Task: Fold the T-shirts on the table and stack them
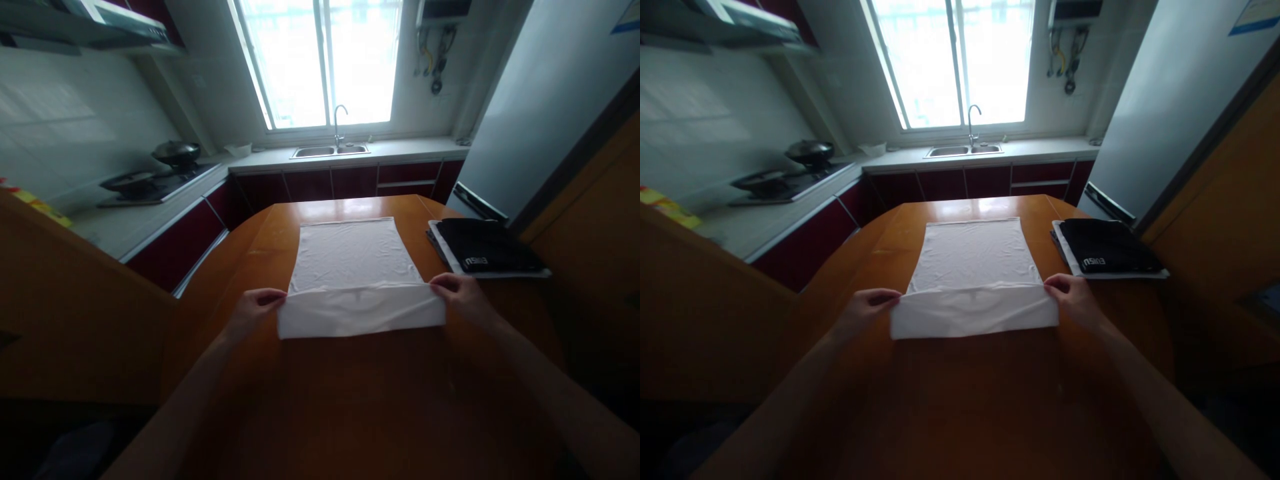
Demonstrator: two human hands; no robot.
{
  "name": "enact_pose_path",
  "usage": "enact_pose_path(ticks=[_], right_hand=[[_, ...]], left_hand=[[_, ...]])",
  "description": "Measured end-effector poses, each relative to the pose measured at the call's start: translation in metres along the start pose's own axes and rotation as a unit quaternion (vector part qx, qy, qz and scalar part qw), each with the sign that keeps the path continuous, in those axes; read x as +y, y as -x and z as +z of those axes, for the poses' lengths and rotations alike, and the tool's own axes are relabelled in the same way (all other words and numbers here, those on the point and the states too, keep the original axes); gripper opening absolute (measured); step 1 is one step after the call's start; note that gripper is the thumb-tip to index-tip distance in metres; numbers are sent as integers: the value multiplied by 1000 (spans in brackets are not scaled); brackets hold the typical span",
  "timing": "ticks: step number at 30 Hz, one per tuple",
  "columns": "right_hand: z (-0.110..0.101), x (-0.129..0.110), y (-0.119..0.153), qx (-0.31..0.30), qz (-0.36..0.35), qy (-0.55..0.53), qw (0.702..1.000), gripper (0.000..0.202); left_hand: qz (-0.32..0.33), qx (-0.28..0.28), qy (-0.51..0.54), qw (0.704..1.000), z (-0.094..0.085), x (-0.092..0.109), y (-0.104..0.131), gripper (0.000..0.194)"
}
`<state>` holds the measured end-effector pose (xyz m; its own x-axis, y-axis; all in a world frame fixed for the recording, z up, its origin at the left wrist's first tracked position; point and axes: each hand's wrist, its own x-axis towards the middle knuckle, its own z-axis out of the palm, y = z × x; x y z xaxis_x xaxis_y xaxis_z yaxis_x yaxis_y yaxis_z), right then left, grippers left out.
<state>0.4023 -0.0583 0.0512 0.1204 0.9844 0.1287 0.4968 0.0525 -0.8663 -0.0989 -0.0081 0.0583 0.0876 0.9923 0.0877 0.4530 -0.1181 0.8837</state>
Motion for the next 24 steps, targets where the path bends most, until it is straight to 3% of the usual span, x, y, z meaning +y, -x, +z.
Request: enact_pose_path(ticks=[4,10,13,19,24], right_hand=[[2,2,-43,23,-18,14,999,29],[32,38,-93,14,17,-2,1000,24],[38,49,-103,14,28,4,999,20],[34,49,-116,28,30,-4,999,18],[41,61,-125,27,27,31,999,18]], left_hand=[[15,42,10,999,-1,-6,-36,46],[-8,30,1,1000,22,-28,-76,45],[-8,27,0,1000,27,-33,-85,44],[-5,48,41,998,29,-39,-103,49],[1,58,7,998,38,-52,-111,45]])
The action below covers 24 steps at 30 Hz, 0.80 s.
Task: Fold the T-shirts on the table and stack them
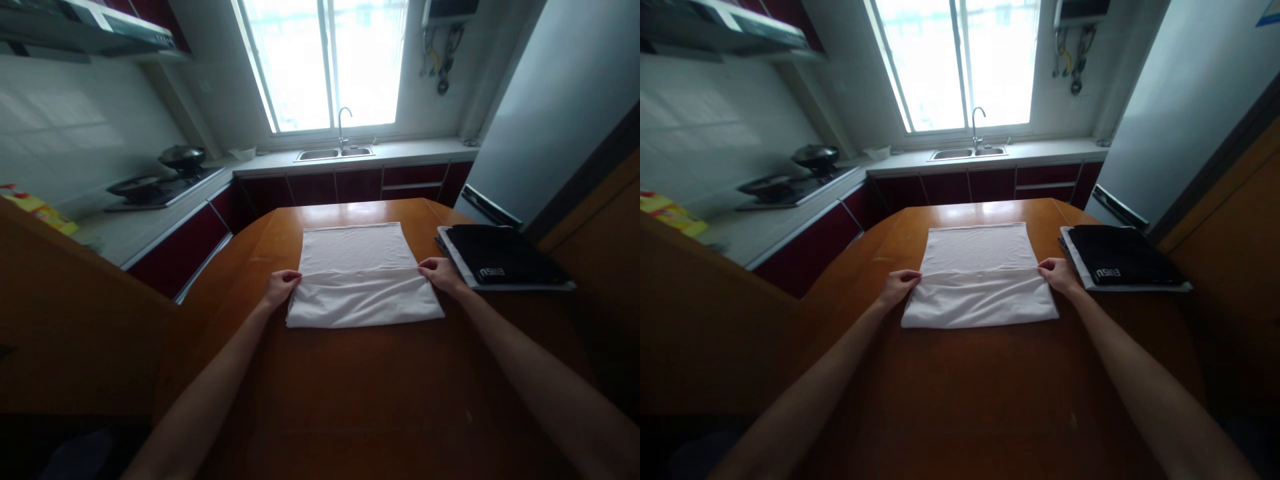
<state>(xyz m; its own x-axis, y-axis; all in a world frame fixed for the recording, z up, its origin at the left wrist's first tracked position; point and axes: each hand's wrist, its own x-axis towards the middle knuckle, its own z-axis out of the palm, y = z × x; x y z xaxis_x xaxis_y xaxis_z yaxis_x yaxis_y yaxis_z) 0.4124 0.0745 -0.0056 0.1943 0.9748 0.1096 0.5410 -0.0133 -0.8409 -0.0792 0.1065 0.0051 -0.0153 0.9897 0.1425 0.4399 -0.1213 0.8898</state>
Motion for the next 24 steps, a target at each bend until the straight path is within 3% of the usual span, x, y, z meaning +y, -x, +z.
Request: enact_pose_path(ticks=[5,8,10,12,15,17,21,24], right_hand=[[2,1,-1,-5,-18,116,993,21],[12,-22,12,46,-65,236,969,29],[29,-43,28,65,-105,283,951,36],[51,-60,44,45,-128,309,941,42],[80,-67,60,-18,-126,348,929,53],[90,-61,62,-56,-102,362,925,60],[88,-52,57,-85,-87,364,924,63],[77,-57,64,-43,-121,348,928,58]], left_hand=[[31,21,-112,993,2,0,-2,38],[125,33,-192,973,15,18,7,33],[198,-9,-236,952,33,33,20,33],[234,-76,-283,927,54,43,34,37],[218,-135,-375,891,76,46,47,47],[185,-152,-421,875,79,41,48,53],[166,-168,-429,872,73,36,44,57],[204,-153,-400,880,65,41,51,54]])
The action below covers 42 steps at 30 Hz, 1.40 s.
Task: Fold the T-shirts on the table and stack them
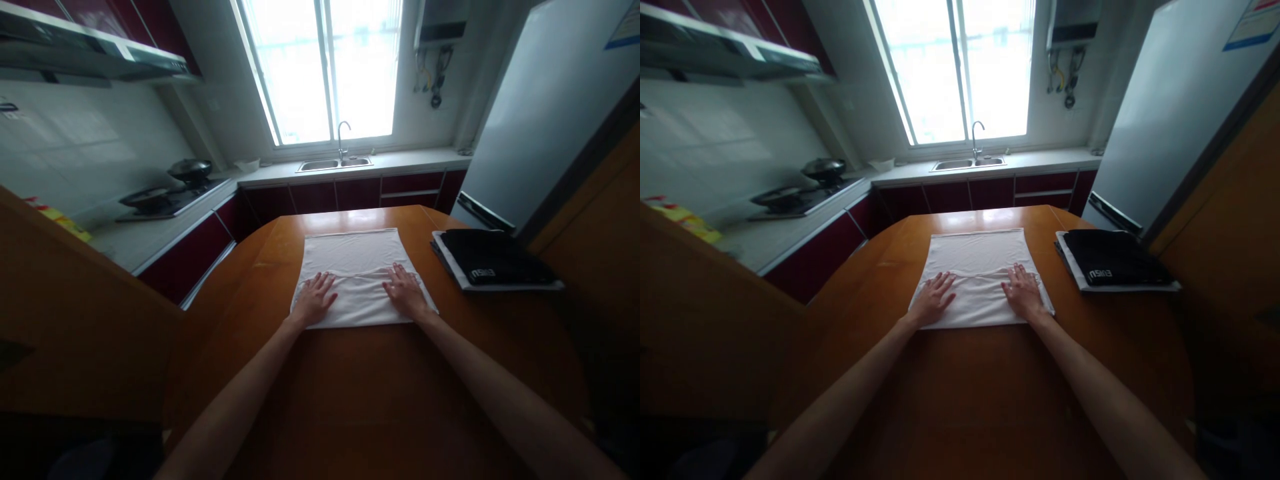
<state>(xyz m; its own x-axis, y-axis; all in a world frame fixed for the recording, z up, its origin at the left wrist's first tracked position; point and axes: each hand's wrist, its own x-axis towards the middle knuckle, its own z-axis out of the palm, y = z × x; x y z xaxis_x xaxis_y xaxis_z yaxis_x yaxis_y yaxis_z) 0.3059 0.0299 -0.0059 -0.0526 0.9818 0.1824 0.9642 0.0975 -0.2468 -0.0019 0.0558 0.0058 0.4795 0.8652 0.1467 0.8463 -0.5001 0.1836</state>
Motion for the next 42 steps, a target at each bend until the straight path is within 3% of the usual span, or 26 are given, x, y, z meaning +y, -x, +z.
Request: enact_pose_path(ticks=[4,10,16,20,26,29,32,37,39,42], right_hand=[[-10,12,32,50,-63,-12,997,56],[-7,57,76,-11,-133,-6,991,58],[-19,77,88,30,-169,-30,985,49],[-23,85,93,57,-196,-73,976,27],[-30,78,102,71,-192,-117,972,32],[-40,67,123,57,-195,-127,971,33],[-53,57,161,30,-200,-147,968,30],[-73,48,228,-86,-186,-187,961,28],[-76,48,236,-95,-161,-198,962,24],[-71,53,220,-24,-78,-215,973,25]], left_hand=[[67,55,22,996,-14,-1,39,51],[107,78,41,990,-24,-38,106,40],[141,75,81,984,-26,-53,114,31],[145,94,83,981,-27,-51,109,27],[141,134,71,978,-31,-43,120,26],[138,130,59,980,-39,-33,144,25],[142,115,46,982,-49,-18,186,26],[130,89,54,986,-59,9,260,21],[113,76,73,988,-60,12,274,19],[21,94,108,990,-57,6,266,22]])
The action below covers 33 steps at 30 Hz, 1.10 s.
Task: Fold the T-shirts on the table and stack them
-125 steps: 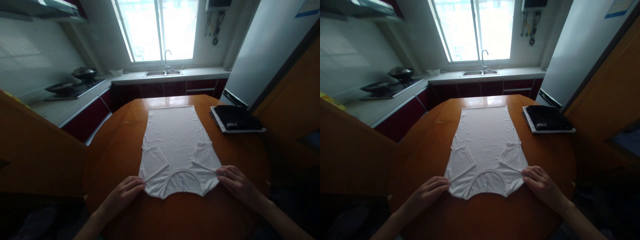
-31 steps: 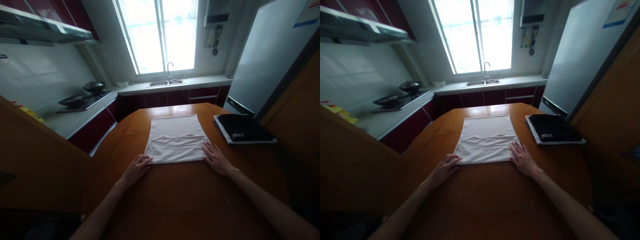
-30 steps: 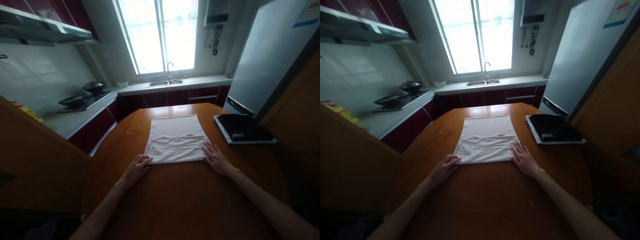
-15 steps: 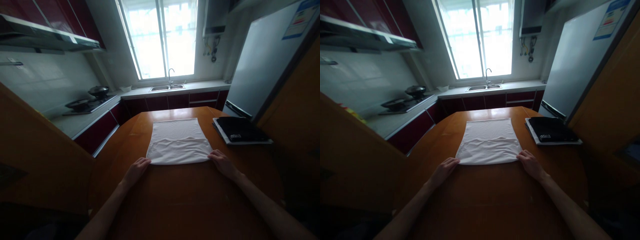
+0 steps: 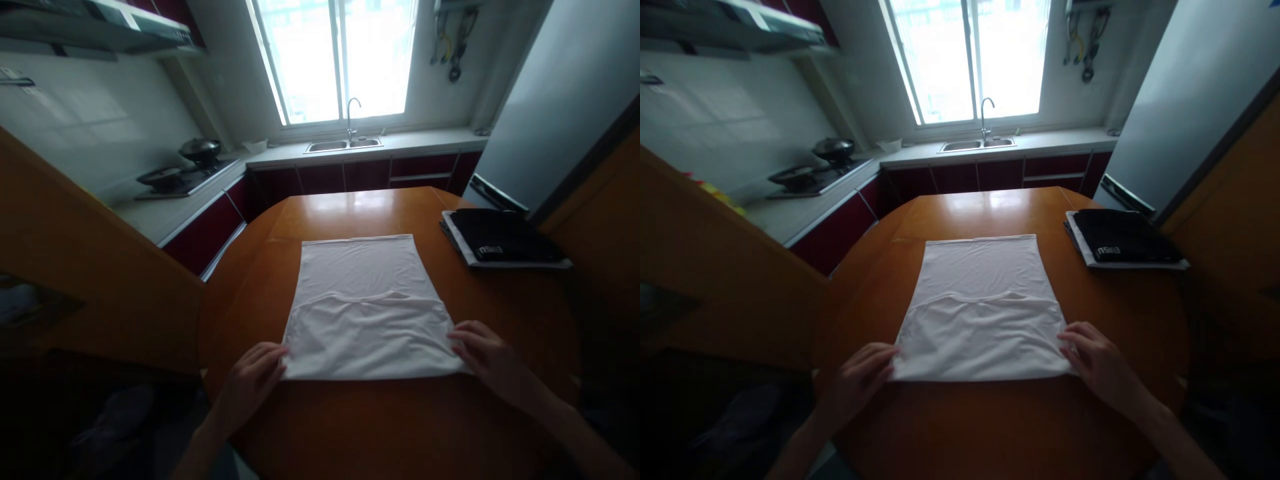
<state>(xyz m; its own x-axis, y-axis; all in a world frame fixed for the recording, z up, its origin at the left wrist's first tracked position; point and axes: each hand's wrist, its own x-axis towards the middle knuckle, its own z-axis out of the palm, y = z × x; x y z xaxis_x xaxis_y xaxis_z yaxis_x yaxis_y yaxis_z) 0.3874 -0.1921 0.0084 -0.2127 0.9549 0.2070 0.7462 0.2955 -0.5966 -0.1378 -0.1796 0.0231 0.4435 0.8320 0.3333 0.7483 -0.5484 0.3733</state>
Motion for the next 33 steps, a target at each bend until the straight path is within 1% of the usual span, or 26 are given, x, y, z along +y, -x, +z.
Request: enact_pose_path(ticks=[2,4,6,8,11,16,19,21,25,28,30,33], right_hand=[[4,10,-24,67,52,-8,996,30],[9,19,-51,111,96,-10,989,34],[14,25,-74,111,117,-8,987,35],[18,28,-90,84,120,3,989,35],[20,28,-101,47,125,22,991,34],[16,29,-100,11,114,20,993,27],[13,28,-99,6,102,4,995,23],[12,27,-100,16,99,-17,995,22],[8,26,-101,53,101,-60,992,23],[9,29,-102,86,106,-67,988,23],[12,33,-104,95,109,-63,987,23],[18,38,-106,64,111,-47,991,21]], left_hand=[[-78,43,5,996,6,-11,-20,24],[-119,75,9,990,13,-23,-47,27],[-138,78,18,987,19,-33,-73,28],[-146,55,29,987,24,-41,-94,27],[-156,16,44,987,28,-47,-110,26],[-146,-12,51,988,29,-48,-114,30],[-132,-35,70,988,30,-47,-114,27],[-126,-22,73,989,30,-45,-114,24],[-115,48,70,990,28,-42,-113,20],[-118,84,58,988,30,-44,-111,18],[-123,86,49,987,34,-47,-111,18],[-124,54,30,990,40,-50,-111,18]])
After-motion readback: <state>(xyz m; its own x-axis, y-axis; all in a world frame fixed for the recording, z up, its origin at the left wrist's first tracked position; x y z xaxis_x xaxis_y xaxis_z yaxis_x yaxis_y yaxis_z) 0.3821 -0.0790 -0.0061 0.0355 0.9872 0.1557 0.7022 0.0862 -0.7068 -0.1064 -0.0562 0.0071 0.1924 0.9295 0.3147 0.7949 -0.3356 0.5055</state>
